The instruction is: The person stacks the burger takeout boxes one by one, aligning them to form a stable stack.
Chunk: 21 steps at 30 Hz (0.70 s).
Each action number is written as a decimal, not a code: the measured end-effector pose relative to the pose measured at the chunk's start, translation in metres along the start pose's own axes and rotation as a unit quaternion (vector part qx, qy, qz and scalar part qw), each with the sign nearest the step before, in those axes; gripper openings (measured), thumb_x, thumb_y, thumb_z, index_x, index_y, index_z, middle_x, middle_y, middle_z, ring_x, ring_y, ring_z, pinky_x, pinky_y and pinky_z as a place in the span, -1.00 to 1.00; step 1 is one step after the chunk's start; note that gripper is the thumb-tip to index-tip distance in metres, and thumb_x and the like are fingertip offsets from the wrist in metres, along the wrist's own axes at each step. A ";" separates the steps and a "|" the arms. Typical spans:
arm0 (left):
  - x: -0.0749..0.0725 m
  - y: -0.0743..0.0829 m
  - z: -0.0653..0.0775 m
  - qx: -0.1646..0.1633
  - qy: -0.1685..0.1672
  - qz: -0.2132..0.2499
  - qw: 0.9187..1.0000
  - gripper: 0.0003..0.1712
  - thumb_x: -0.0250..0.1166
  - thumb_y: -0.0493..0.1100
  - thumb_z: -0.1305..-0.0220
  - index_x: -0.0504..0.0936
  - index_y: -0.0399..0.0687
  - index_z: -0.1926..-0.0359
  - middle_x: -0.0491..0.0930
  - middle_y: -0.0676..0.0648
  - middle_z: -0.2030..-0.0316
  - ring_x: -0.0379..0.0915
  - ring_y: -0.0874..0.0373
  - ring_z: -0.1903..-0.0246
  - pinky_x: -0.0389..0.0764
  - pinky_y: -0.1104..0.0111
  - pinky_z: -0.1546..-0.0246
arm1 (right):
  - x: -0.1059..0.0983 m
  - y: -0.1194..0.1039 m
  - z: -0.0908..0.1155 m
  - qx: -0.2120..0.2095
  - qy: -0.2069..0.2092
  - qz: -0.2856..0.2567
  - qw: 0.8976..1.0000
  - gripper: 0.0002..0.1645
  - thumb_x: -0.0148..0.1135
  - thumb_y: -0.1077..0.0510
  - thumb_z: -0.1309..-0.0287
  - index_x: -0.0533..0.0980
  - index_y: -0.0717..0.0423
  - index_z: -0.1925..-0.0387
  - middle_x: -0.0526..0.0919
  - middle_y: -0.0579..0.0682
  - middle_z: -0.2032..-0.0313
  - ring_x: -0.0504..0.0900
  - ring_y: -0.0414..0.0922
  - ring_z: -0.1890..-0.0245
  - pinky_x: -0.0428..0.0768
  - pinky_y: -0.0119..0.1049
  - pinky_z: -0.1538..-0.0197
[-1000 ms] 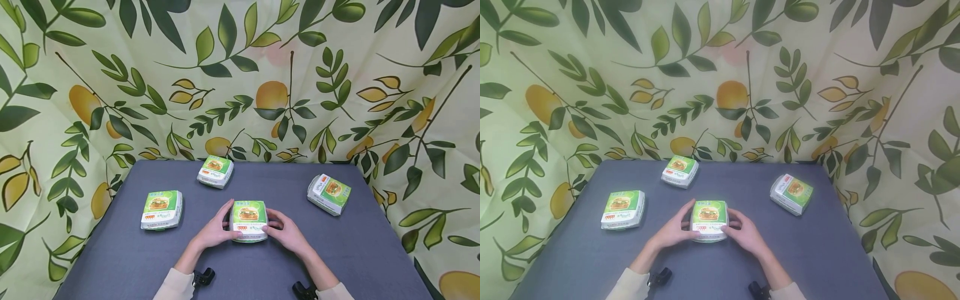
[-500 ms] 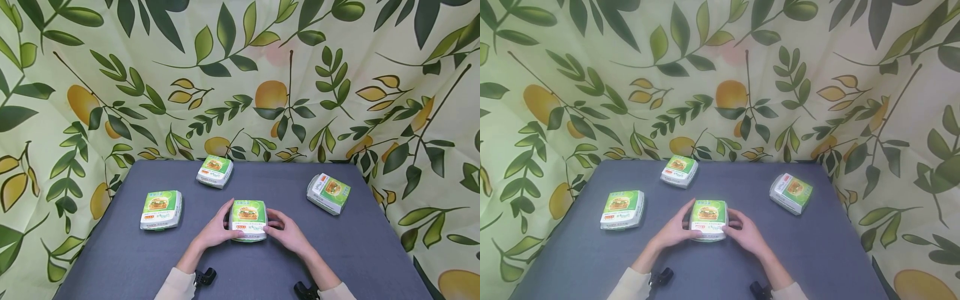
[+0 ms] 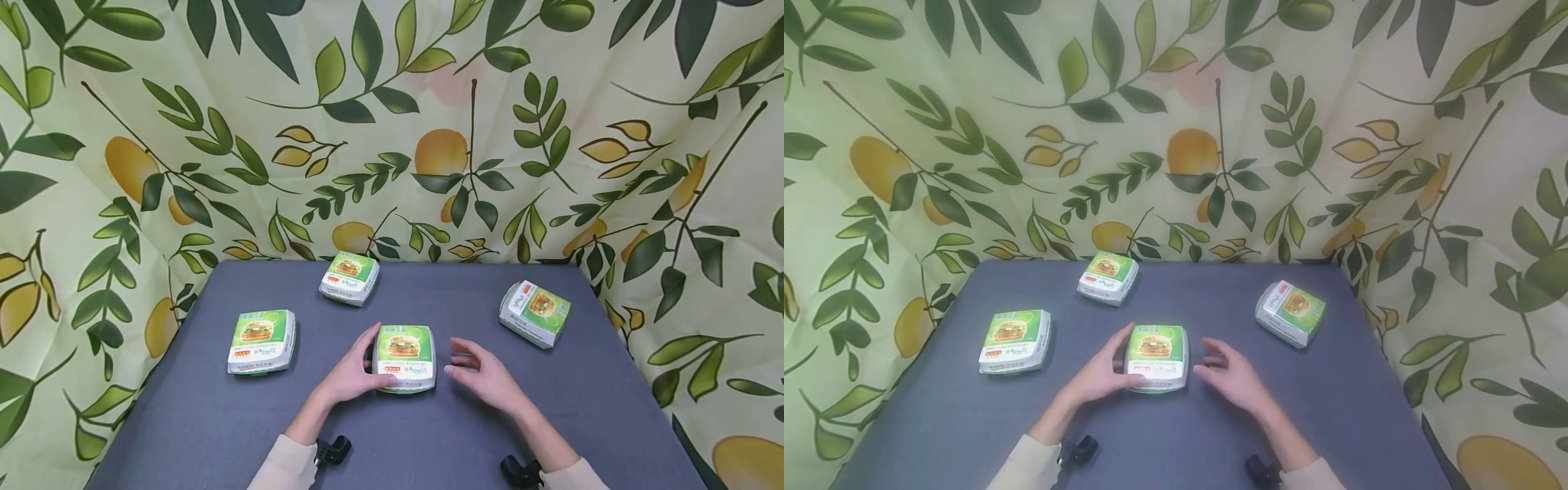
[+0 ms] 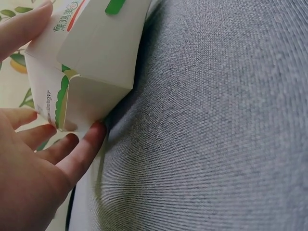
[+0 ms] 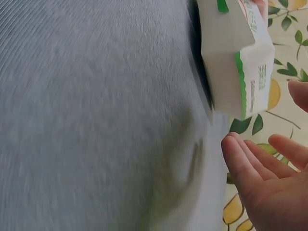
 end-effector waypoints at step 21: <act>-0.002 0.002 -0.003 -0.014 -0.014 0.002 1.000 0.27 0.57 0.00 -0.11 -0.07 -0.12 -0.62 -0.05 -0.24 -0.57 0.55 -0.11 0.00 0.60 0.18 0.02 | -0.058 -0.005 0.010 -0.018 0.085 0.090 0.992 -0.19 0.34 -0.08 -0.34 0.31 0.25 -0.44 0.42 0.28 -0.36 0.47 0.21 -0.30 0.46 0.10 -0.30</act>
Point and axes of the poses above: each hand's wrist, its own z-axis away from the middle knuckle, its own x-axis out of the palm, y = z × x, the point moved 1 cm from there along -z, towards the middle knuckle
